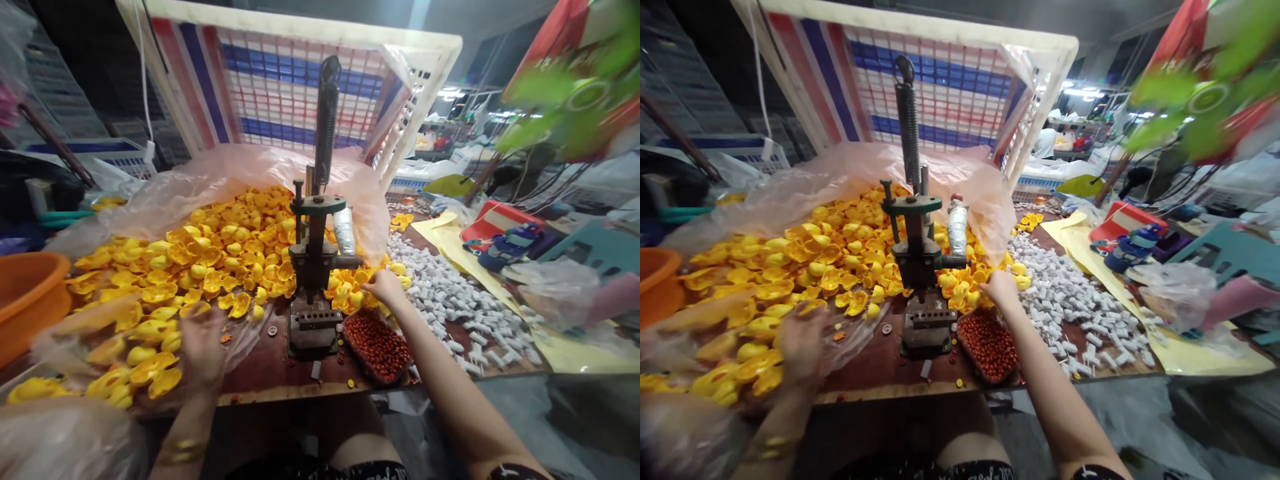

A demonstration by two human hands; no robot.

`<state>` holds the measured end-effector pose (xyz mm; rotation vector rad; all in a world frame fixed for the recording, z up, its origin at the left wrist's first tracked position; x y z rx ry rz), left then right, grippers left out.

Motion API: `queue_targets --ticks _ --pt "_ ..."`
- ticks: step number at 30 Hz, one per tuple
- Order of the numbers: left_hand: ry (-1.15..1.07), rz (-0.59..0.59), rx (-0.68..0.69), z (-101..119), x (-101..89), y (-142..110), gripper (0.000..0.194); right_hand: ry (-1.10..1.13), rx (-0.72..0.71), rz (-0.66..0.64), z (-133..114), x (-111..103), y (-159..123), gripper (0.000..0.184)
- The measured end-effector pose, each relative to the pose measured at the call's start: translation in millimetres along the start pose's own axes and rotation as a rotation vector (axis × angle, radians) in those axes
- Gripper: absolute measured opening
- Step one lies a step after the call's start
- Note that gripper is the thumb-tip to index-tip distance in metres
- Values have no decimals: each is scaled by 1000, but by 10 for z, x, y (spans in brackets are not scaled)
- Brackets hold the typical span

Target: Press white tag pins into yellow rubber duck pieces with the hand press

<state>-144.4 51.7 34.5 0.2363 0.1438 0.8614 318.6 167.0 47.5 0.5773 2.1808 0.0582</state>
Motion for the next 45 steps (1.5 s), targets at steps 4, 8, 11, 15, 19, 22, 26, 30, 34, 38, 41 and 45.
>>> queue_targets --ticks 4,8,11,15,19,22,26,30,34,38,41,45 --pt "297 -122 52 -156 477 -153 25 92 43 0 -59 42 -57 25" --pt "333 -210 132 -127 572 -398 14 310 122 -27 -7 -134 -172 24" --pt "260 -365 229 15 678 -728 15 501 192 -91 -74 -144 -400 33" --pt "172 -532 326 261 825 -1159 9 977 339 -394 -493 175 -943 46" --pt "197 -628 499 559 877 -1433 16 1080 324 -475 -778 383 -1318 47" --pt "228 -677 549 684 866 -1531 23 928 170 -389 -824 413 -1385 33" --pt "220 -733 531 718 868 -1602 28 550 -163 -256 -937 298 -1423 29" --pt "179 -743 562 751 892 -1670 29 189 -353 -251 -1038 266 -1523 30" --pt "149 -755 572 765 921 -1716 31 -48 -353 -260 -1019 286 -1527 24" --pt "89 -772 586 816 897 -1683 32 222 -274 -443 -1048 411 -1542 34" --pt "38 -659 618 908 783 -1568 33 572 -122 -697 -1071 580 -1680 42" --pt "84 -247 565 894 501 -1356 43 819 208 -577 -923 696 -1735 46"
Point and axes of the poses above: each hand's wrist, its own y-axis towards the middle knuckle, its own x-axis out of the palm, z = x × y, the point moved 10 cm from there along y, towards the middle knuckle, and after that the axes turned 14 degrees about z, right-handed, at the moved point
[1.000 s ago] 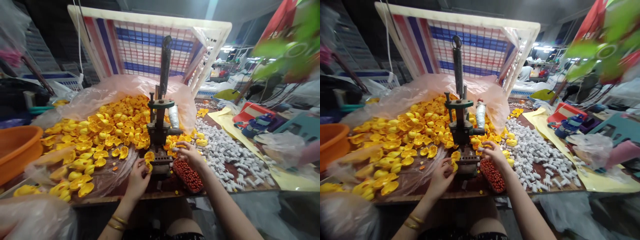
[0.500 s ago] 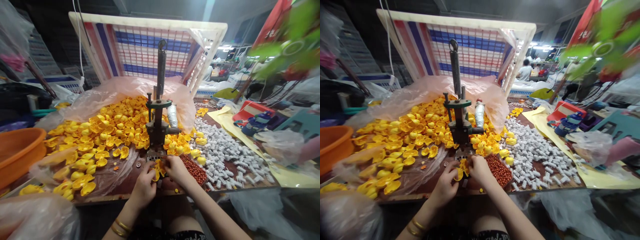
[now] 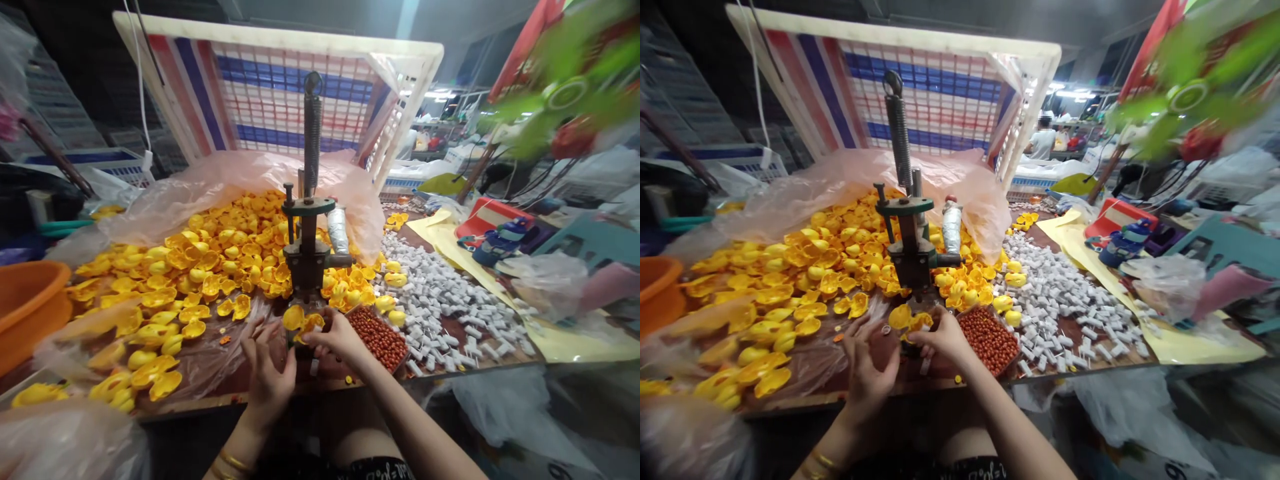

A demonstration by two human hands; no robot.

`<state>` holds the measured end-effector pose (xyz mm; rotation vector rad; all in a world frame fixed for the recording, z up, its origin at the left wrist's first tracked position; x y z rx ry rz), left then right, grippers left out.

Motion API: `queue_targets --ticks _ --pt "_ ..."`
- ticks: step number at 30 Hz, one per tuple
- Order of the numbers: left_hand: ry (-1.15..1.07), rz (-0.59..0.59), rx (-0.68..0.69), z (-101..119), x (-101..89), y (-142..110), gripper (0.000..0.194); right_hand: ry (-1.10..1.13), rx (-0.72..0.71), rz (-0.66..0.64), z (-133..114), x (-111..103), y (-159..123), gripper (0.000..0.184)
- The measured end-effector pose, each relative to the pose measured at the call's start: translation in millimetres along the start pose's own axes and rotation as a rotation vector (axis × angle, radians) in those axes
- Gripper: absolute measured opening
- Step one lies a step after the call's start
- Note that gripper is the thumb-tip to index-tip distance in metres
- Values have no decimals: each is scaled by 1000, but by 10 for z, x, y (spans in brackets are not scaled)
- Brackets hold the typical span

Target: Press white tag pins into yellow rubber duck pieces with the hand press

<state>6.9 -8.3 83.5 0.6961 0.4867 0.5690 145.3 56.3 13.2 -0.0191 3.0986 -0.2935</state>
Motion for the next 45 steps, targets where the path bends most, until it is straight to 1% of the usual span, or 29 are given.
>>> queue_targets --ticks 1,2,4,5,6,7,9,10,11,12,13,14,15,16,17,20,21,22,24,28,33,37,45 --pt "4 5 -44 -52 18 -30 44 17 -10 57 14 -8 -13 47" --pt "-23 -20 -102 -120 71 -67 40 13 -30 75 13 4 -33 46" --pt "-153 -64 -271 -313 182 -133 26 -54 -76 12 -8 38 -68 37" --pt "-241 -59 -372 -432 216 -154 22 -130 -104 -8 -21 -11 -66 32" --pt "-326 -42 -475 -554 238 -169 22 -247 -142 19 -38 -137 -38 29" --pt "-395 -24 -578 -677 256 -184 25 -408 -184 100 -62 -341 12 27" --pt "-462 8 -771 -895 279 -224 35 -748 -258 343 -142 -845 113 18" --pt "-471 23 -851 -974 283 -247 39 -873 -268 433 -163 -1055 154 12" --pt "-480 36 -914 -1025 289 -266 42 -952 -262 473 -154 -1203 195 11" --pt "-496 41 -957 -1046 302 -279 43 -986 -247 474 -126 -1291 234 13" --pt "-519 44 -983 -1042 321 -284 43 -995 -240 459 -103 -1326 260 15" --pt "-544 48 -999 -1023 341 -284 42 -982 -245 447 -98 -1317 268 16" --pt "-572 51 -1015 -998 366 -286 41 -938 -258 432 -110 -1264 259 17" --pt "-602 50 -1033 -969 396 -291 40 -846 -274 403 -130 -1166 237 17" --pt "-631 51 -1053 -941 426 -298 39 -703 -290 356 -158 -1027 203 15" --pt "-701 59 -1108 -866 493 -308 37 -168 -310 171 -267 -524 61 12" --pt "-716 54 -1118 -842 509 -306 37 -55 -305 133 -291 -386 20 13" --pt "-726 47 -1125 -819 522 -303 37 12 -299 121 -302 -284 -9 13" --pt "-741 22 -1134 -778 541 -298 36 70 -289 135 -296 -169 -36 11" --pt "-751 -4 -1156 -732 551 -302 35 132 -269 160 -259 -125 -34 11" --pt "-800 9 -1201 -722 571 -319 33 173 -262 193 -273 -172 -53 12" --pt "-814 6 -1220 -728 590 -327 32 183 -250 188 -268 -162 -60 13" --pt "-854 29 -1255 -719 586 -325 31 191 -264 220 -297 -173 -83 11"
Point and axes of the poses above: each hand's wrist, its own y-axis towards the middle knuckle, its own x-axis out of the palm, z = x × y, the point moved 10 cm from there along y, towards the middle knuckle, and after that the axes turned 14 degrees about z, right-handed, at the moved point
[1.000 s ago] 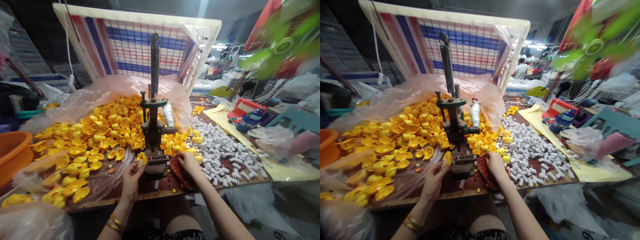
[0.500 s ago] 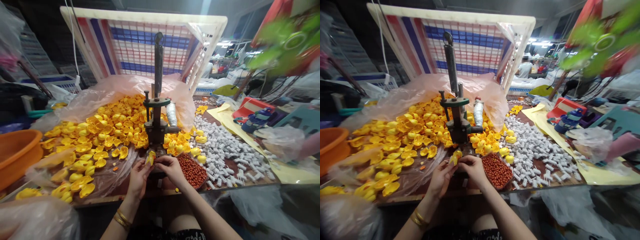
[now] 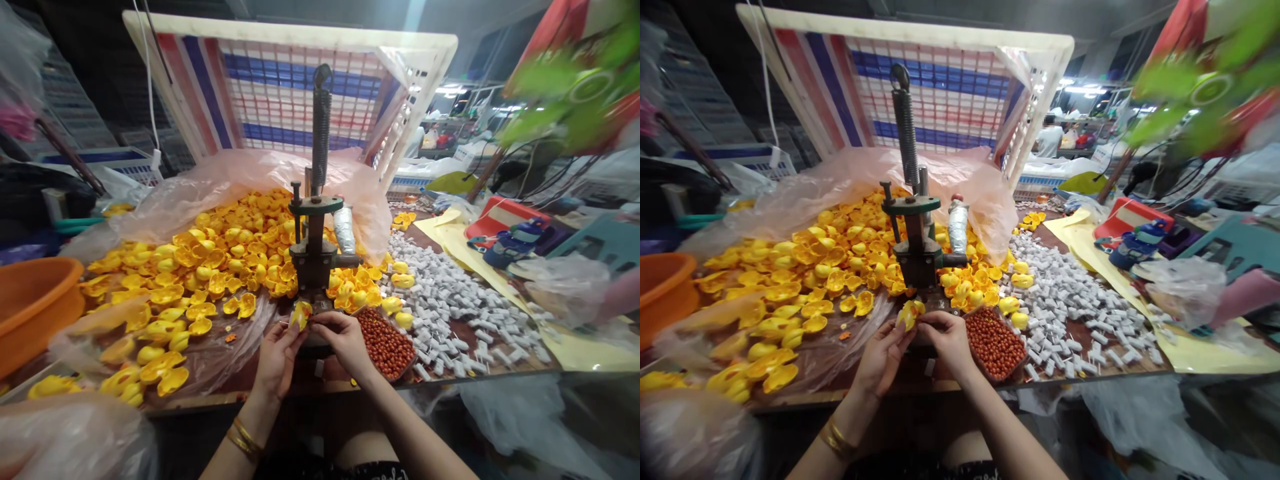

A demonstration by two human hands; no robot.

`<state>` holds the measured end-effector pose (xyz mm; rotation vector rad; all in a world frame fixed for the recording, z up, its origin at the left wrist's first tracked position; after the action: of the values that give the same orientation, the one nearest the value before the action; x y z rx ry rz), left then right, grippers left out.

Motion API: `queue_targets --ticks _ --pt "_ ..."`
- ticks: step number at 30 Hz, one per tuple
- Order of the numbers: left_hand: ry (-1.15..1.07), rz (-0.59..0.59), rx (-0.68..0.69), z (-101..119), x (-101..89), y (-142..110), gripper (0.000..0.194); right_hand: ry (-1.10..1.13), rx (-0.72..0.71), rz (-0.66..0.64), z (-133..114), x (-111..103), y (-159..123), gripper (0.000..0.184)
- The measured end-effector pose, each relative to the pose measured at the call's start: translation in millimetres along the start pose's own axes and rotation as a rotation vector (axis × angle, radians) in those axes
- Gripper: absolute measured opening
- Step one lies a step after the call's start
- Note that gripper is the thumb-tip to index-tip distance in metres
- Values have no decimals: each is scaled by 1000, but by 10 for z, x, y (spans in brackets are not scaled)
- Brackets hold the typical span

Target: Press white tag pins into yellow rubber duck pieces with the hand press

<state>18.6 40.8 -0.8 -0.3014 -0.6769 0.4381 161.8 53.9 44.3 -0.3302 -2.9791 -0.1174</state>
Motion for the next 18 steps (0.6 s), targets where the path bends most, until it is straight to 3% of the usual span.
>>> queue_targets --ticks 8,11,15,18 --pt "36 -14 27 12 -34 53 29 2 22 0 75 -4 39 11" --pt "112 -8 78 23 -71 121 33 -87 -62 0 103 3 118 7" --pt "436 -27 373 137 -3 261 41 -422 -326 48 57 72 259 10" --pt "634 -56 593 211 118 360 38 -581 -306 94 125 19 431 17"
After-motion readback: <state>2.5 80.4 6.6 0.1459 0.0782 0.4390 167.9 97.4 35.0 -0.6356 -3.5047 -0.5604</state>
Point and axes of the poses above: each hand's wrist, its own y-axis towards the middle knuckle, its own x-axis out of the palm, z = x × y, the point moved 10 cm from there along y, towards the middle knuckle, and after that the axes turned 14 degrees about z, right-handed, at the moved point
